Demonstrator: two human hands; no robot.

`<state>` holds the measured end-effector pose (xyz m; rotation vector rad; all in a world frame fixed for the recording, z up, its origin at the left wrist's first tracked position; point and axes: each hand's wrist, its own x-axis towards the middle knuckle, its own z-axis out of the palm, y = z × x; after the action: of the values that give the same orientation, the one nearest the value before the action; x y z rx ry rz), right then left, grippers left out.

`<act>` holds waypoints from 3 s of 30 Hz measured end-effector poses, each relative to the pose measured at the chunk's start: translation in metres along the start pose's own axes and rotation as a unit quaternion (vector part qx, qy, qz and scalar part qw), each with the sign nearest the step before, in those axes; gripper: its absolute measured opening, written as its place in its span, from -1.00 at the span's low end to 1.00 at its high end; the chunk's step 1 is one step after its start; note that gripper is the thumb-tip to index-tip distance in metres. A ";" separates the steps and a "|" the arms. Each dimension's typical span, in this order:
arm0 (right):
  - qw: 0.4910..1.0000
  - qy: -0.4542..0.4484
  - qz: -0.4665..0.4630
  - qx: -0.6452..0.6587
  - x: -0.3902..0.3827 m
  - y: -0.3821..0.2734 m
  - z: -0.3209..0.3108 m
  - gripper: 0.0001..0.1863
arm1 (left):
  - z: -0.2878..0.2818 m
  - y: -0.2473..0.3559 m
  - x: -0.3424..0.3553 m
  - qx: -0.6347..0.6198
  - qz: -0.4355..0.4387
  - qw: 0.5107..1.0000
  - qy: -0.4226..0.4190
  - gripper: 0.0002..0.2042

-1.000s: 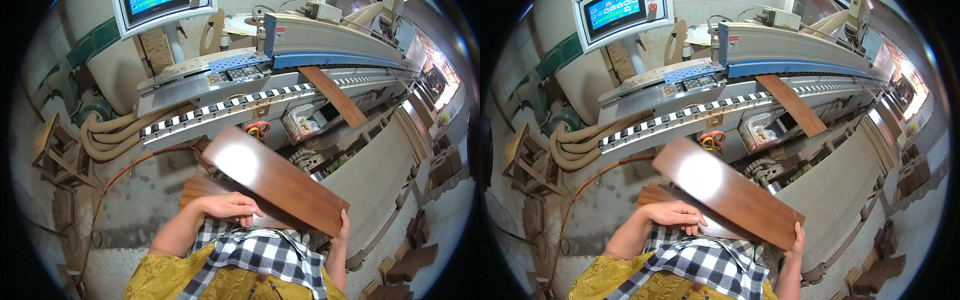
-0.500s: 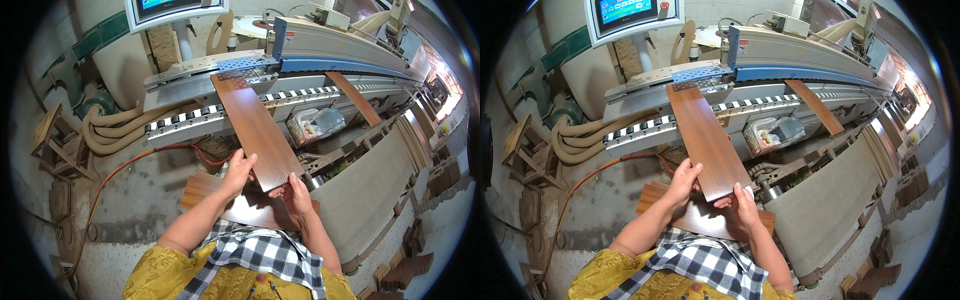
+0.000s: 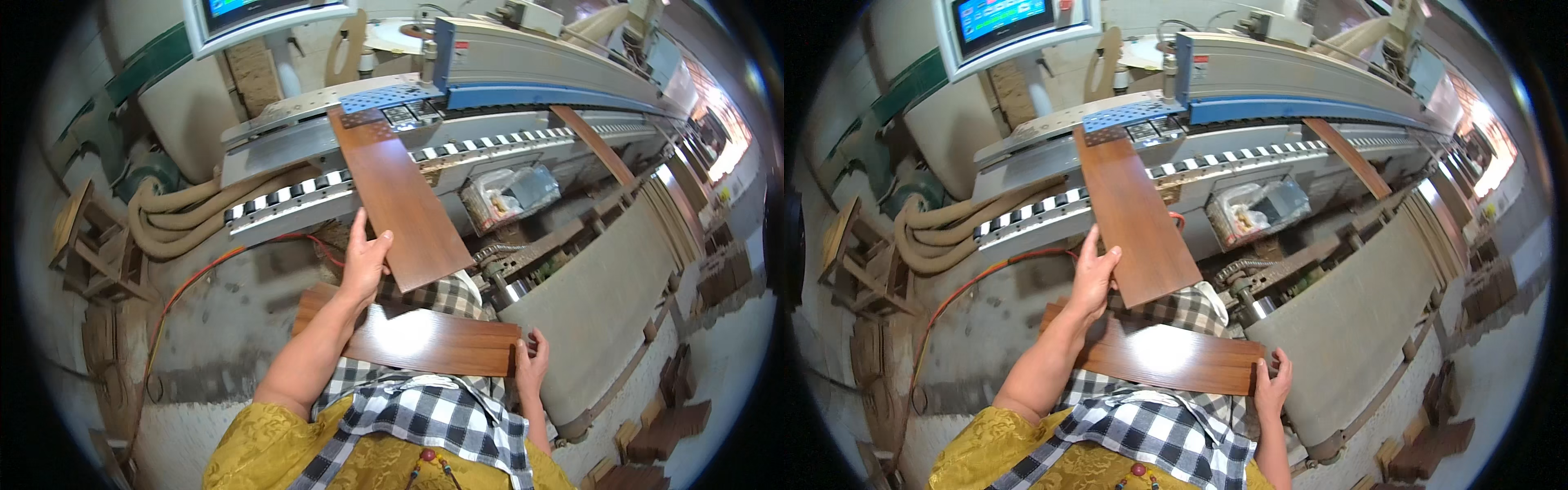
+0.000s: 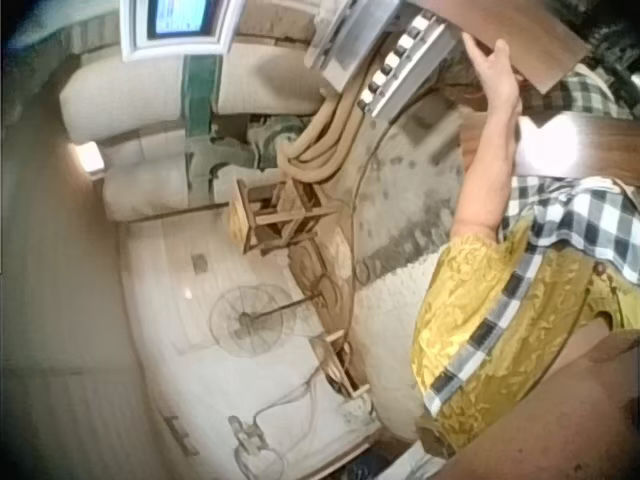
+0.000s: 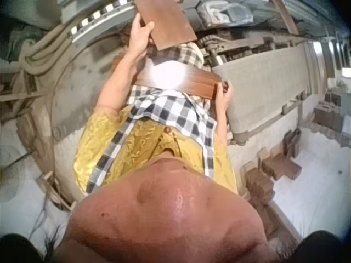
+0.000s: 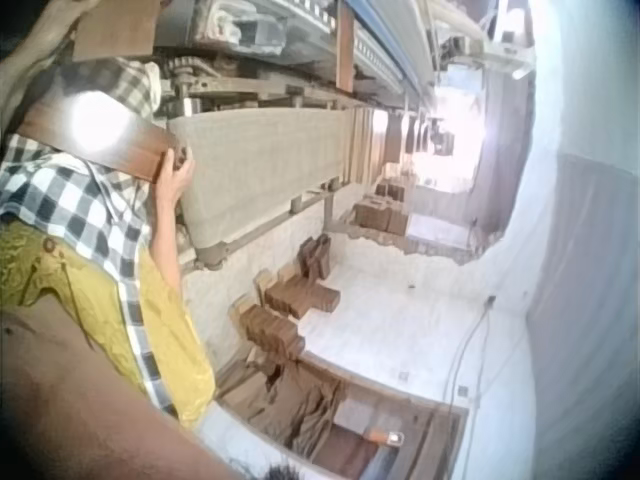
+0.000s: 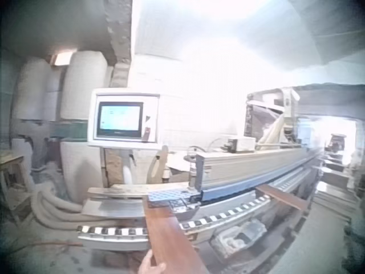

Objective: The person operates a woodworking machine, feeding rectangular wooden planks one by one into the conveyor system. They retrieve processed planks from the output side and stack them on a nearby table. The person repeats this cycle continuously throughout the clip.

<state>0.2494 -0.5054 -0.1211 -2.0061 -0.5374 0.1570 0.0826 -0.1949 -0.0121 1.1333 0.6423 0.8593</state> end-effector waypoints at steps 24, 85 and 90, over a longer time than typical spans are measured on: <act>0.947 -0.145 0.171 0.231 -0.007 0.056 -0.012 -0.66 | 0.008 0.012 -0.003 0.015 0.024 1.000 -0.003 -0.37; 0.828 -0.088 0.178 0.524 0.013 -0.030 -0.023 -0.51 | 0.032 -0.016 -0.051 0.207 -0.254 0.786 -0.525 -0.54; 0.828 -0.159 0.145 0.518 0.021 -0.099 0.034 -0.60 | 0.034 -0.029 -0.047 0.029 -0.159 0.961 -0.225 -0.68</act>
<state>0.2267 -0.4296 -0.0489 -0.9613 -0.2373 0.8027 0.0925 -0.2564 -0.0285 1.1872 0.4536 0.2924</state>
